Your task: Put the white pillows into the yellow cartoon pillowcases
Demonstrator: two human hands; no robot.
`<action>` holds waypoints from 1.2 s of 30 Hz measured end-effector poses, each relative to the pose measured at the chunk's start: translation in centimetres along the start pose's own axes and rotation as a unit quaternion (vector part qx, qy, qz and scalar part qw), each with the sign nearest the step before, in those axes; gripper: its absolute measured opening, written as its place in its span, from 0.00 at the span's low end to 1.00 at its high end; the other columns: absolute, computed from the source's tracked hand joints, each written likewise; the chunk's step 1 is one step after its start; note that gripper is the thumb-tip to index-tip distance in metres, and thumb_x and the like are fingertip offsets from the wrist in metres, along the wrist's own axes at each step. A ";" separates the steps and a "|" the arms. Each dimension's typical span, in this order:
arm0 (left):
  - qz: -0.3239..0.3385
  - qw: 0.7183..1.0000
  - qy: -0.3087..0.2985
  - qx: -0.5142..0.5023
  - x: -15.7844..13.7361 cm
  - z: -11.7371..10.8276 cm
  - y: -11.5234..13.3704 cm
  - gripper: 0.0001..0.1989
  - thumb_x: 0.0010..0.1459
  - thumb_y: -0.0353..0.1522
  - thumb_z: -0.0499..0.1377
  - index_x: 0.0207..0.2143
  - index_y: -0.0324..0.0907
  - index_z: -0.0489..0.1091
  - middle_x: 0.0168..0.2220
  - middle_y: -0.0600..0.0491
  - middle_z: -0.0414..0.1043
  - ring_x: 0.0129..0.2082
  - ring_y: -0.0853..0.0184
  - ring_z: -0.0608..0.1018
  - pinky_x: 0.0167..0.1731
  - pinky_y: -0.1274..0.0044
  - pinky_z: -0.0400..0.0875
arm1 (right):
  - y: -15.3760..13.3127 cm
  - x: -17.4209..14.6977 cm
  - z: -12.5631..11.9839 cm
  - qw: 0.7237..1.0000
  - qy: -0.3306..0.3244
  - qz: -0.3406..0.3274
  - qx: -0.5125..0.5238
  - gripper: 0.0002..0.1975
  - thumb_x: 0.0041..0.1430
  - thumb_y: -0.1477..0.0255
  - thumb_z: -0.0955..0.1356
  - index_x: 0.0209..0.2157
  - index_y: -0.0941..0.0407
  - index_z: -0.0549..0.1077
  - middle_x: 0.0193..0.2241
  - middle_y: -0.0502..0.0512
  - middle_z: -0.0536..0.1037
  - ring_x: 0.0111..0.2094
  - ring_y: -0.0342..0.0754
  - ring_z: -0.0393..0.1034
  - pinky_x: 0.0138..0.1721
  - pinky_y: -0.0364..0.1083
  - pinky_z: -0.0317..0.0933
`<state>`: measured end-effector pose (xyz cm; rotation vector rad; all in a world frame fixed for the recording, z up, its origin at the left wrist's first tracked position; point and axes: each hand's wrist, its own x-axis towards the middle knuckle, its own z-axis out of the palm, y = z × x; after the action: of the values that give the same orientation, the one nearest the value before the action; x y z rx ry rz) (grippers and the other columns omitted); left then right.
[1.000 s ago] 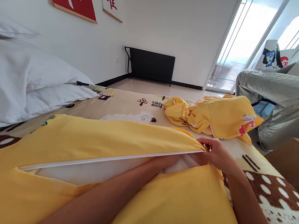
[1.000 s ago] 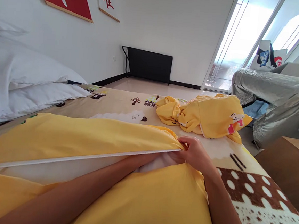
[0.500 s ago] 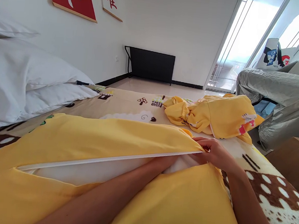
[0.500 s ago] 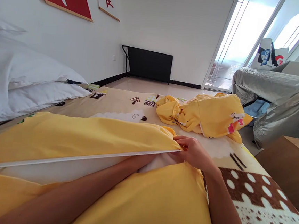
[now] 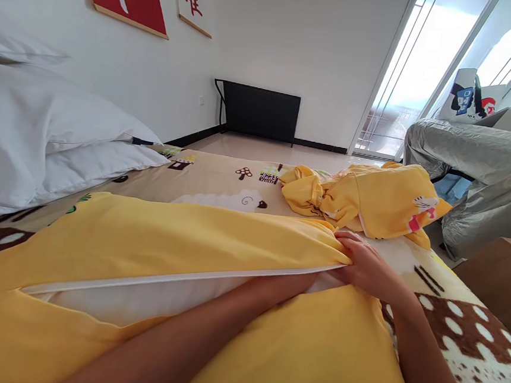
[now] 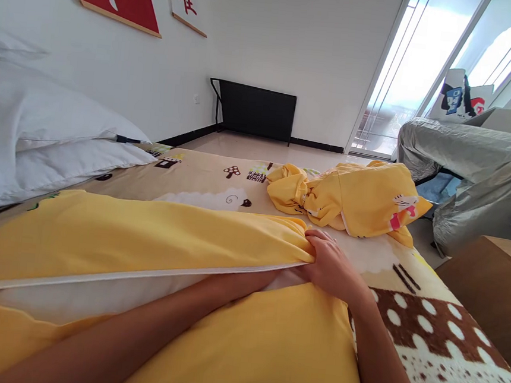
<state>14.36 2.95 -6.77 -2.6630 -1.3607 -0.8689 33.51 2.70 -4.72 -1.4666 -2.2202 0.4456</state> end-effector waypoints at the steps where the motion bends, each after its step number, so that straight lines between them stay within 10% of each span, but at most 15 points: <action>1: 0.021 1.000 -0.016 -0.006 -0.4 -0.6 0.3 0.16 0.64 0.34 0.49 0.50 0.41 0.68 0.46 0.52 0.75 0.46 0.63 0.75 0.44 0.68 0.73 | 0.2 0.0 -0.1 1.000 -0.002 0.010 -0.003 0.19 0.48 0.62 0.70 0.42 0.55 0.74 0.53 0.58 0.68 0.55 0.56 0.61 0.55 0.52 0.57; 8: 0.115 0.963 -0.234 -0.069 -2.1 -6.0 3.8 0.12 0.58 0.25 0.50 0.41 0.43 0.69 0.39 0.54 0.76 0.36 0.66 0.78 0.36 0.75 0.73 | 2.5 -0.1 -2.0 0.993 -0.019 -0.037 0.113 0.29 0.52 0.49 0.66 0.47 0.56 0.73 0.55 0.60 0.66 0.56 0.57 0.60 0.57 0.53 0.56; 15: 0.293 0.952 0.083 0.017 -2.3 -5.9 4.4 0.09 0.59 0.24 0.51 0.38 0.33 0.70 0.26 0.52 0.69 0.26 0.67 0.70 0.28 0.74 0.68 | 3.5 0.5 -1.8 0.982 0.016 -0.047 0.184 0.26 0.61 0.51 0.58 0.39 0.55 0.78 0.53 0.57 0.70 0.54 0.55 0.63 0.55 0.50 0.58; 18: 0.307 0.939 0.123 0.097 -2.1 -6.0 4.1 0.09 0.57 0.25 0.53 0.39 0.35 0.70 0.32 0.49 0.70 0.30 0.64 0.70 0.28 0.72 0.66 | 4.1 0.7 -1.4 0.980 0.029 -0.020 0.198 0.25 0.60 0.51 0.61 0.40 0.55 0.78 0.53 0.57 0.70 0.56 0.56 0.61 0.55 0.49 0.58; 25: 0.119 0.973 -0.180 0.080 -0.4 -4.3 2.4 0.08 0.53 0.25 0.53 0.34 0.39 0.70 0.34 0.49 0.73 0.36 0.61 0.74 0.37 0.69 0.68 | 7.5 2.5 0.5 0.909 0.043 0.084 0.405 0.13 0.44 0.59 0.72 0.28 0.54 0.80 0.40 0.54 0.79 0.45 0.52 0.70 0.48 0.48 0.62; 36: 0.148 0.963 -0.194 0.113 -0.3 -3.7 3.8 0.09 0.53 0.21 0.50 0.30 0.38 0.69 0.30 0.49 0.73 0.29 0.60 0.74 0.33 0.69 0.66 | 7.7 4.1 2.4 0.935 0.045 0.117 0.332 0.10 0.40 0.68 0.71 0.27 0.58 0.72 0.27 0.49 0.76 0.28 0.41 0.67 0.29 0.39 0.60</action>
<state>15.34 -0.63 -2.92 -2.8367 -0.9890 -0.1539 36.90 9.36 -9.85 -1.3258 -1.5820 1.0596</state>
